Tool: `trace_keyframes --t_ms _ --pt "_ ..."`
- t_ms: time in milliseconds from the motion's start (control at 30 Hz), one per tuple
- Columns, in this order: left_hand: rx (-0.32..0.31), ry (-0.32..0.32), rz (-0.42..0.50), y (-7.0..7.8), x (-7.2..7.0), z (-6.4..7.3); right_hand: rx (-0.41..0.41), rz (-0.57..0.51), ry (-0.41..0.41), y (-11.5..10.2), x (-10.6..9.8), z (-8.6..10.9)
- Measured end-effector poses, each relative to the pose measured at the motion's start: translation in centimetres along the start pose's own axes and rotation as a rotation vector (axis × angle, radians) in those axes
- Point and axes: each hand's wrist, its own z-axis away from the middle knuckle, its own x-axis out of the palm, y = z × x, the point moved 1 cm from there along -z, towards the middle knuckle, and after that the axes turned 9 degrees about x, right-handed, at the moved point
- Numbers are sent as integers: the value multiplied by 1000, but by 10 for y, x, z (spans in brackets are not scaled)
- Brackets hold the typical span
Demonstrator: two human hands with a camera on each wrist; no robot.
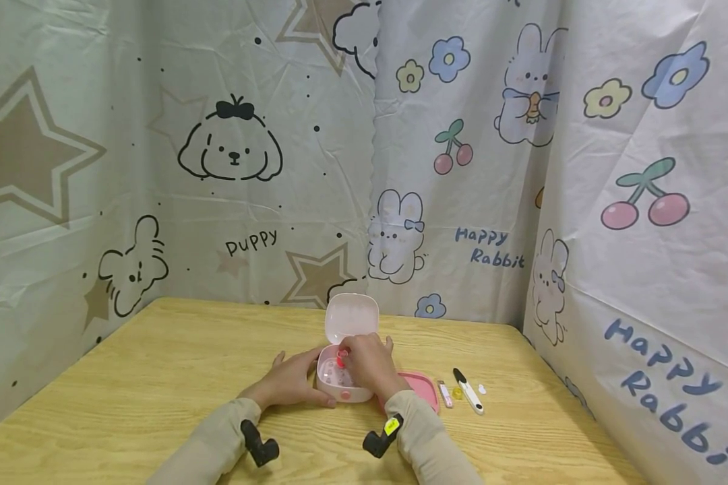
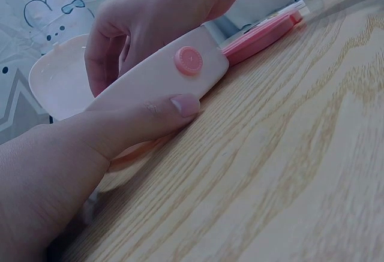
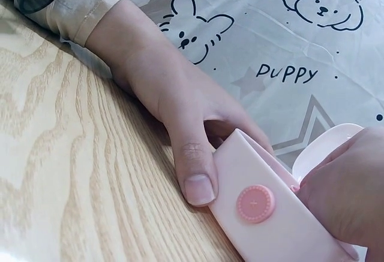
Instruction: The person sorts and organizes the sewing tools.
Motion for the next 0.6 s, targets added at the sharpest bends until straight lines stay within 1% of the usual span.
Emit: trace_keyframes --t_ms 167,433,600 --pt "7 -1 -9 0 0 0 -10 6 3 0 -1 1" --pt "7 -2 -3 0 0 -1 3 3 -6 0 -3 1" --pt "1 -3 -2 0 1 0 -5 10 10 0 -2 2"
